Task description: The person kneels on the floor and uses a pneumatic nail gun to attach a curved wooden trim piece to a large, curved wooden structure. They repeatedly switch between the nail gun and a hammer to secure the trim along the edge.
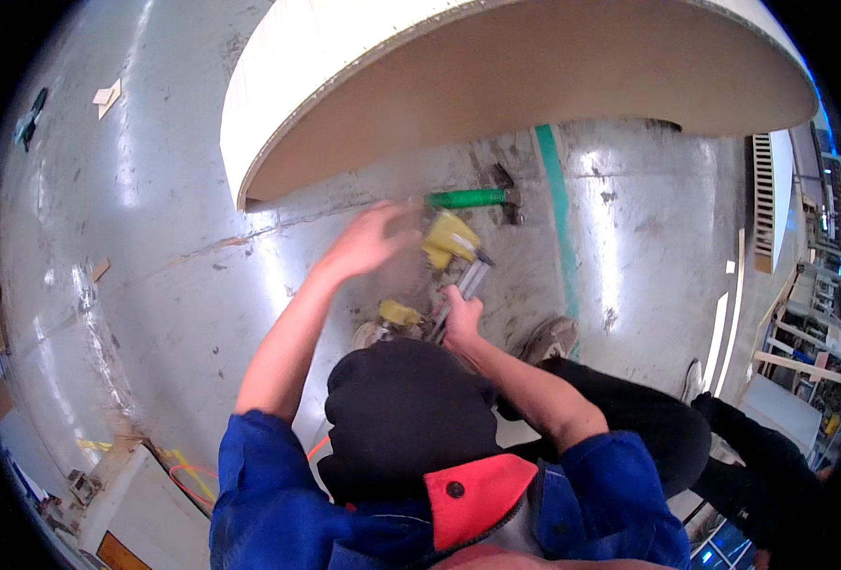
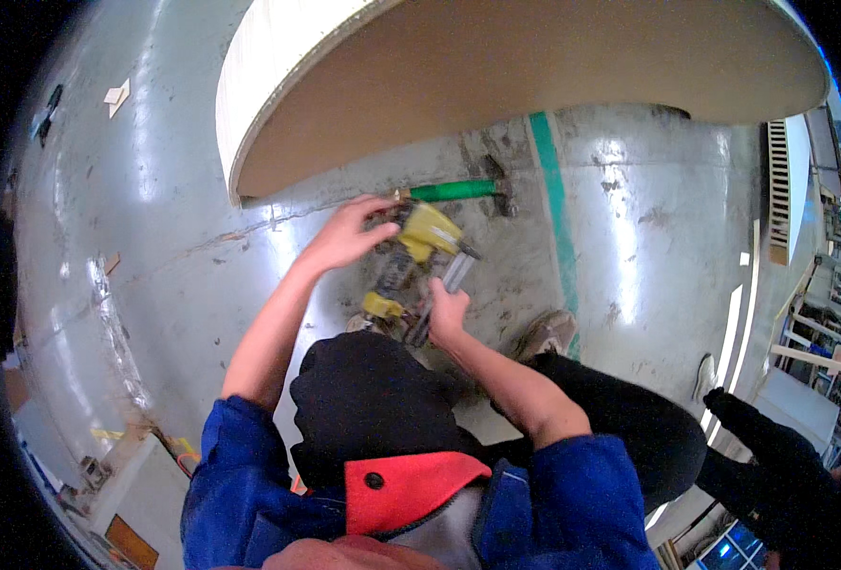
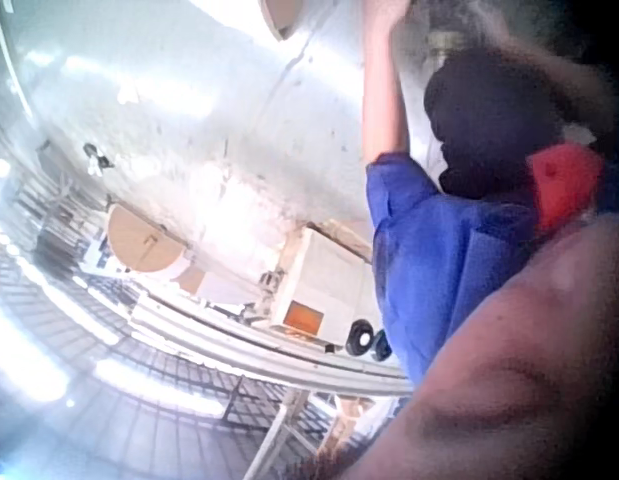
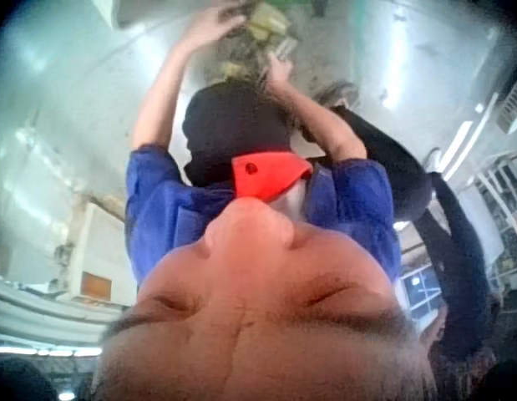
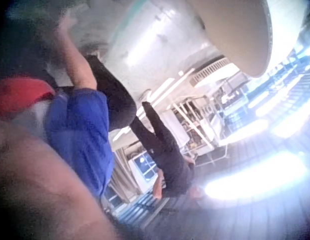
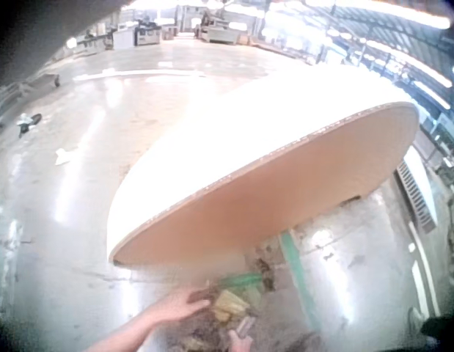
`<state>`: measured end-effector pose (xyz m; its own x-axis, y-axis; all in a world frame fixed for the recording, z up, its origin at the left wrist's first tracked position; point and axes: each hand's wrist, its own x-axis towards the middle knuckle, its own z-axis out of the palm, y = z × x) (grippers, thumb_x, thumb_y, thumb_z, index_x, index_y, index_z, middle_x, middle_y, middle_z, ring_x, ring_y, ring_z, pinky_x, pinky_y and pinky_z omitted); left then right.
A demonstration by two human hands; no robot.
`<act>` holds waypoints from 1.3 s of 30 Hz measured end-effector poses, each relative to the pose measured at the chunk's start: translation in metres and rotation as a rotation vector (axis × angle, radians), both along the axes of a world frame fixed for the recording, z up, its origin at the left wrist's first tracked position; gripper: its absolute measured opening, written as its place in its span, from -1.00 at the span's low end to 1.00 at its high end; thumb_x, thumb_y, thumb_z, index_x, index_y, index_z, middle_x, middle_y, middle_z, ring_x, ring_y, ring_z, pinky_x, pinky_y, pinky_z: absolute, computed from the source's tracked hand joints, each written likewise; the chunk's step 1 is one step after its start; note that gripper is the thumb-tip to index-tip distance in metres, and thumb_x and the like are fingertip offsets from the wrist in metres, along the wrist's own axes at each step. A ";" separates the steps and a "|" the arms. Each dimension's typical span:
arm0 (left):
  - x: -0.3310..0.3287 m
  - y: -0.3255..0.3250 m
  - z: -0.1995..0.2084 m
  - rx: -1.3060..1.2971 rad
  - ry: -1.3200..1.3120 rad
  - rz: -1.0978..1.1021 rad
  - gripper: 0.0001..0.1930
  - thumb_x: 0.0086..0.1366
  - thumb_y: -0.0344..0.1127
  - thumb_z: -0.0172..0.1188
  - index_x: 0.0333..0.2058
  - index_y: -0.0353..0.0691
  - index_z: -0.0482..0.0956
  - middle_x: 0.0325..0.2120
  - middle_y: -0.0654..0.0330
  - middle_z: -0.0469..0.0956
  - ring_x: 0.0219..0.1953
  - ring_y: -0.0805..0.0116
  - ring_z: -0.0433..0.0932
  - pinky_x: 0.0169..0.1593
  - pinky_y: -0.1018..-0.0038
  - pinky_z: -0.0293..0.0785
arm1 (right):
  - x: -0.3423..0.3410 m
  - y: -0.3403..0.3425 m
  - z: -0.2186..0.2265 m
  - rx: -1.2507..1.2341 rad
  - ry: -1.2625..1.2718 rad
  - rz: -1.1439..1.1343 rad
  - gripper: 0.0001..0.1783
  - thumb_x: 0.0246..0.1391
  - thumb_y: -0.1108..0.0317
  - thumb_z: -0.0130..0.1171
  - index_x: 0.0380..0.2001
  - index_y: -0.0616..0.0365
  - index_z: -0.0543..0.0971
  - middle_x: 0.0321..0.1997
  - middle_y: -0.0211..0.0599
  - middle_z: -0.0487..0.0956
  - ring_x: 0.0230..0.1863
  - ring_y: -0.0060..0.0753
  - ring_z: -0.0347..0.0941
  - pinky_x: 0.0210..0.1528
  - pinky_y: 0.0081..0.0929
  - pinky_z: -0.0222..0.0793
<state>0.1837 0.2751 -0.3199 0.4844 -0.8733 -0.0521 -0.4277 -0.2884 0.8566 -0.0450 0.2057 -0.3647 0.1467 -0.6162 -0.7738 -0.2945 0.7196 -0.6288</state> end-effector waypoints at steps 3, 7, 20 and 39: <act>-0.010 -0.061 -0.027 0.061 -0.165 -0.122 -0.46 0.21 -0.14 0.26 0.13 -0.23 0.46 0.08 -0.02 0.43 0.09 -0.01 0.48 0.17 0.23 0.40 | -0.028 -0.027 -0.011 -0.034 0.085 -0.134 -0.75 -0.03 0.31 0.21 -0.50 0.31 0.45 -0.59 -0.24 0.46 -0.64 -0.31 0.42 -0.57 -0.32 0.35; -0.018 -0.104 -0.066 0.370 -0.346 -0.155 -0.53 0.22 -0.26 0.20 0.11 -0.18 0.42 0.06 -0.03 0.45 0.08 -0.02 0.49 0.10 0.16 0.45 | -0.053 -0.045 -0.024 -0.114 0.168 -0.182 -0.74 0.00 0.31 0.20 -0.54 0.28 0.42 -0.59 -0.24 0.45 -0.64 -0.29 0.43 -0.58 -0.27 0.35; -0.050 0.114 0.064 0.161 -0.110 0.414 -0.63 0.17 -0.25 0.31 -0.11 -0.29 0.47 -0.39 0.05 0.58 -0.35 0.06 0.59 -0.28 0.23 0.49 | -0.044 -0.026 -0.046 -0.078 0.261 -0.137 -0.67 0.00 0.24 0.26 -0.48 0.34 0.48 -0.58 -0.19 0.48 -0.62 -0.26 0.44 -0.54 -0.26 0.40; 0.011 0.091 0.228 -0.686 -0.065 0.863 -0.40 0.43 -0.46 -0.01 0.39 -0.16 0.06 -0.23 -0.03 0.58 -0.53 0.56 0.47 -0.57 0.60 0.45 | 0.051 -0.062 -0.066 -0.015 -0.076 0.304 -0.72 -0.03 0.27 0.35 -0.42 0.24 0.51 -0.56 -0.29 0.51 -0.61 -0.37 0.47 -0.54 -0.39 0.44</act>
